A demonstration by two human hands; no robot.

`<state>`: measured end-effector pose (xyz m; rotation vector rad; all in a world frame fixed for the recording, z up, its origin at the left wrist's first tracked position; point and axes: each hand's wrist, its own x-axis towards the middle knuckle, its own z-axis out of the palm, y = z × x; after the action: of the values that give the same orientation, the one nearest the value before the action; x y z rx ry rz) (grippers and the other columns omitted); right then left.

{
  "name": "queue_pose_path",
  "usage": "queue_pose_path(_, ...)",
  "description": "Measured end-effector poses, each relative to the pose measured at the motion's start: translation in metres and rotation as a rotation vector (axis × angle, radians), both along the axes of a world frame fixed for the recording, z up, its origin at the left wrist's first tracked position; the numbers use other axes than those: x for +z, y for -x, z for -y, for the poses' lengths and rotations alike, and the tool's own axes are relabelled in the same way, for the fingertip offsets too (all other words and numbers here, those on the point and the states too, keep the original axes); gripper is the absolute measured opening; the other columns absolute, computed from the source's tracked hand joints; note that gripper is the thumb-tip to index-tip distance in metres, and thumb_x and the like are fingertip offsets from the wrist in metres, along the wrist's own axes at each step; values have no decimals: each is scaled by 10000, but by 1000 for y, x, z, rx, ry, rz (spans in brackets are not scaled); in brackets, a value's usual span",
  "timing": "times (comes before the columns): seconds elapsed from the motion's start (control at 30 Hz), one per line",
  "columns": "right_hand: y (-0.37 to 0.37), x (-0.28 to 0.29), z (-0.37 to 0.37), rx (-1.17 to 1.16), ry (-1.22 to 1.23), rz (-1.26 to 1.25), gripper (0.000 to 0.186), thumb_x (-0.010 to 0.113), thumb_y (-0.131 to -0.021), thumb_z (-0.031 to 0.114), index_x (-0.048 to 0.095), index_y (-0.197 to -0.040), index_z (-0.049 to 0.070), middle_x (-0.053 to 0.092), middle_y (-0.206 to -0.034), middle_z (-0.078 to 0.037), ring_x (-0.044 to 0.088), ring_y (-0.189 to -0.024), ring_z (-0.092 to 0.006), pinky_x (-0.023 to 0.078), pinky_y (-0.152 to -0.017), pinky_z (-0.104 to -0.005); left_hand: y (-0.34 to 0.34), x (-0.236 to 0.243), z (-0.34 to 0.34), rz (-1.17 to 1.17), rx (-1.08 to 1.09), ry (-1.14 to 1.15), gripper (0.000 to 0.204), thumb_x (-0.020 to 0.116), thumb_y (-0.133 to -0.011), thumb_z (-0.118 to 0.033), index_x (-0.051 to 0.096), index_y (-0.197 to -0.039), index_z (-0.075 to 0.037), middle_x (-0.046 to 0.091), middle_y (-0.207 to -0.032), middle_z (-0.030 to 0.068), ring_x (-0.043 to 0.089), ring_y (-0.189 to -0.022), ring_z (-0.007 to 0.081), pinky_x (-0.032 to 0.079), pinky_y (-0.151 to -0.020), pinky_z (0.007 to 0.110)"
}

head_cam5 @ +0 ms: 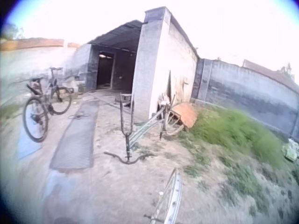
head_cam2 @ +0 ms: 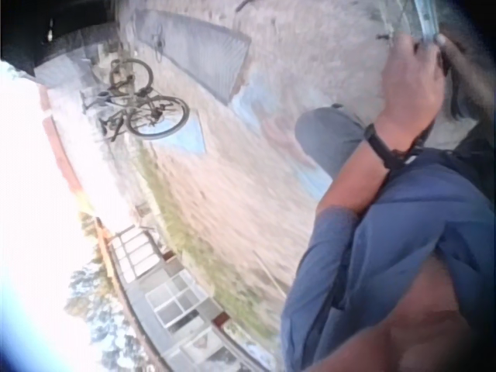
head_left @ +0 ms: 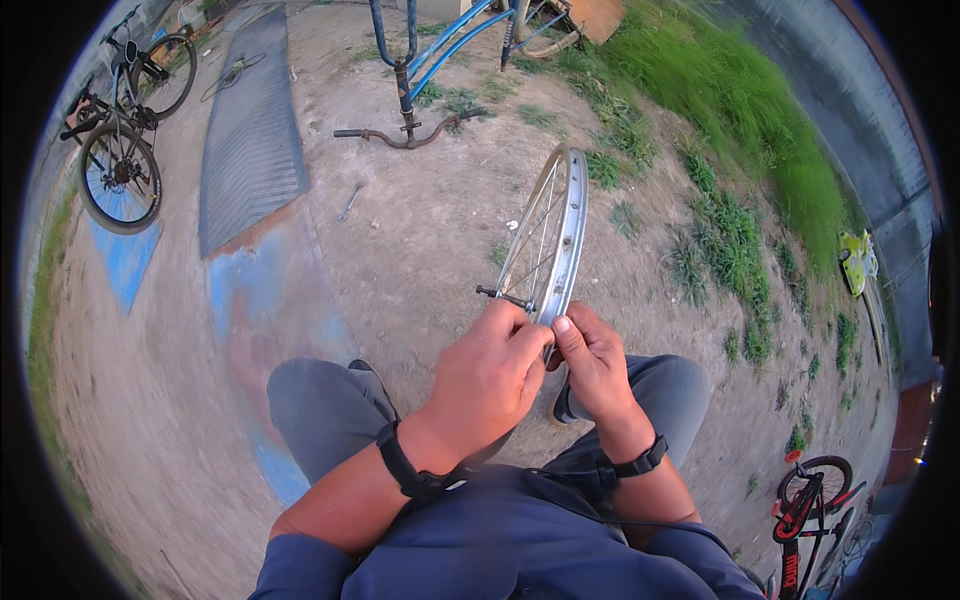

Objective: The person holds a bicycle wheel and repeatedly inserts and removes spokes, adjusting them by hand. They rotate the wheel to access different spoke holes and continue the process without using tools.

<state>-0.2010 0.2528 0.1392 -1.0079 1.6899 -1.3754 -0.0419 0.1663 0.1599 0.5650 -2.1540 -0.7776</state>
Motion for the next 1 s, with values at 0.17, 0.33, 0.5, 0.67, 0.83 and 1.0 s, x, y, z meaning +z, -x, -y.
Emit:
queue_pose_path(0.17,0,2,-1,-24,22,27,279,578,-1101,216,665,-950,-3,623,-843,-38,593,-781,-116,483,-713,-304,1,-3,-4,-23,34,-66,196,768,-868,-46,682,-1036,-98,617,-970,83,669,-738,296,534,-618,400)
queue_pose_path(0.33,1,8,-1,9,40,14,291,581,-1109,235,679,-953,9,638,-772,-18,591,-710,-97,480,-675,-283,2,-4,-2,1,20,-48,191,751,-865,-66,649,-1023,-97,605,-967,95,670,-747,318,539,-621,409)
queue_pose_path(0.5,7,11,0,19,49,-18,330,611,-1102,314,675,-956,24,650,-810,-14,603,-668,-90,480,-599,-257,1,-6,3,-78,-36,-53,165,711,-903,-86,648,-1056,-88,596,-961,94,671,-791,323,543,-640,429)
queue_pose_path(0.67,20,21,3,-15,-57,-207,376,618,-1097,308,610,-847,27,606,-719,-13,579,-600,-84,460,-543,-249,1,-27,13,-162,-149,-489,245,633,-978,-112,660,-1215,-53,650,-1087,155,662,-985,376,540,-849,443)
queue_pose_path(0.83,34,41,15,111,-146,-315,348,609,-1094,265,613,-842,26,635,-707,-18,586,-571,-78,455,-509,-243,10,-44,24,-131,-319,-670,246,623,-1002,-169,679,-1189,-20,669,-1129,168,646,-1053,366,525,-922,443)
queue_pose_path(1.0,39,49,30,94,-184,-273,332,598,-1102,260,635,-876,19,652,-714,-22,593,-587,-72,460,-532,-234,21,-46,29,-289,-409,-942,203,638,-1016,-104,694,-1178,5,714,-1107,141,688,-1036,256,533,-922,386)
